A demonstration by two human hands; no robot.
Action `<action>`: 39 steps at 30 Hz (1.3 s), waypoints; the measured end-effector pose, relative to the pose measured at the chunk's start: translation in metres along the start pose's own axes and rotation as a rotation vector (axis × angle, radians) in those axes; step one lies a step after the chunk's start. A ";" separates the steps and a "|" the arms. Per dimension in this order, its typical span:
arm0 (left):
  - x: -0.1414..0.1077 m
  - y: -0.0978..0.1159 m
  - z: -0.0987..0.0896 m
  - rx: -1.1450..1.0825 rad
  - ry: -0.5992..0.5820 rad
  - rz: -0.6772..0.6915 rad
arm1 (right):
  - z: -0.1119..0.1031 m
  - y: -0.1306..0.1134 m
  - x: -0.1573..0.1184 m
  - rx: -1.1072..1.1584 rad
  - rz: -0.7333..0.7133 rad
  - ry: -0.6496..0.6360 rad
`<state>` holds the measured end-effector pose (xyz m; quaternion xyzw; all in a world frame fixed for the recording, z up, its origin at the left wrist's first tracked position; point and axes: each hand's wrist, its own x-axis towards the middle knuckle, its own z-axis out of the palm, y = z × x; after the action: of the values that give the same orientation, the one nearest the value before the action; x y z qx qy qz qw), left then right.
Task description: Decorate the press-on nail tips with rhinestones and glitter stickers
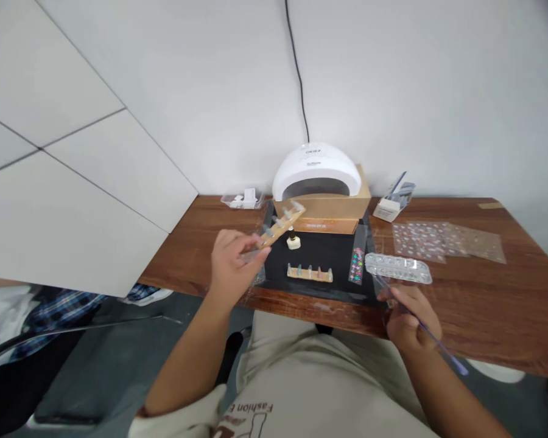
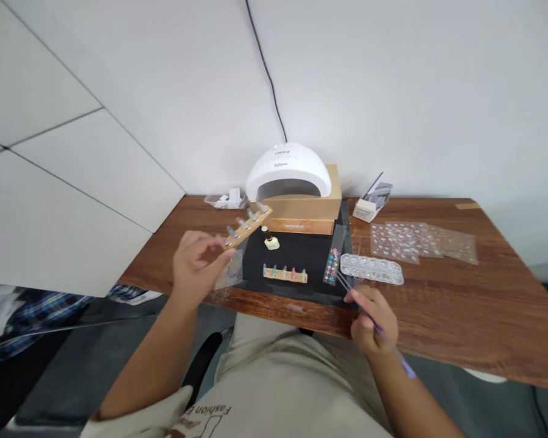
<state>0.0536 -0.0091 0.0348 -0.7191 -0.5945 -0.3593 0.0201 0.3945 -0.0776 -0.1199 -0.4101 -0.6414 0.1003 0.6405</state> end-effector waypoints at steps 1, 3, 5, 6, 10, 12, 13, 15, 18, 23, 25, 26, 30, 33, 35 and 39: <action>0.014 0.014 0.011 0.001 -0.006 0.025 | 0.000 -0.001 0.002 0.012 -0.021 0.004; 0.037 0.032 0.030 0.018 -0.005 0.050 | -0.002 -0.004 0.005 0.032 -0.059 0.011; 0.054 0.042 0.046 0.054 -0.004 0.045 | -0.003 -0.007 0.008 0.045 -0.078 0.015; 0.061 0.045 0.053 0.079 -0.006 0.031 | -0.004 -0.008 0.010 0.052 -0.084 0.010; 0.079 0.054 0.073 0.174 -0.042 -0.067 | -0.006 -0.012 0.014 0.080 -0.110 -0.042; 0.086 0.058 0.080 0.209 -0.056 -0.111 | -0.005 -0.014 0.016 0.091 -0.125 -0.061; 0.090 0.061 0.083 0.222 -0.061 -0.126 | -0.005 -0.015 0.017 0.095 -0.129 -0.066; 0.095 0.064 0.089 0.238 -0.067 -0.144 | -0.004 -0.015 0.017 0.099 -0.132 -0.069; 0.100 0.067 0.095 0.237 -0.074 -0.149 | -0.004 -0.016 0.018 0.097 -0.133 -0.072; 0.104 0.065 0.100 0.241 -0.112 -0.141 | -0.004 -0.017 0.019 0.084 -0.115 -0.080; 0.105 0.065 0.101 0.250 -0.115 -0.132 | -0.004 -0.018 0.019 0.084 -0.107 -0.087; 0.105 0.065 0.101 0.250 -0.109 -0.121 | -0.003 -0.019 0.020 0.085 -0.102 -0.091; 0.101 0.066 0.100 0.222 -0.064 -0.058 | -0.003 -0.019 0.019 0.086 -0.083 -0.101; 0.093 0.068 0.087 0.176 -0.036 0.015 | -0.004 -0.017 0.018 0.089 -0.083 -0.095; 0.094 0.069 0.070 0.139 -0.012 0.079 | -0.005 -0.016 0.016 0.092 -0.080 -0.099; 0.134 0.077 0.038 0.058 0.044 0.278 | -0.005 -0.015 0.017 0.098 -0.068 -0.116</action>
<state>0.1444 0.0980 0.1099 -0.7856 -0.4985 -0.3516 0.1035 0.3954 -0.0786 -0.0968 -0.3498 -0.6852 0.1335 0.6248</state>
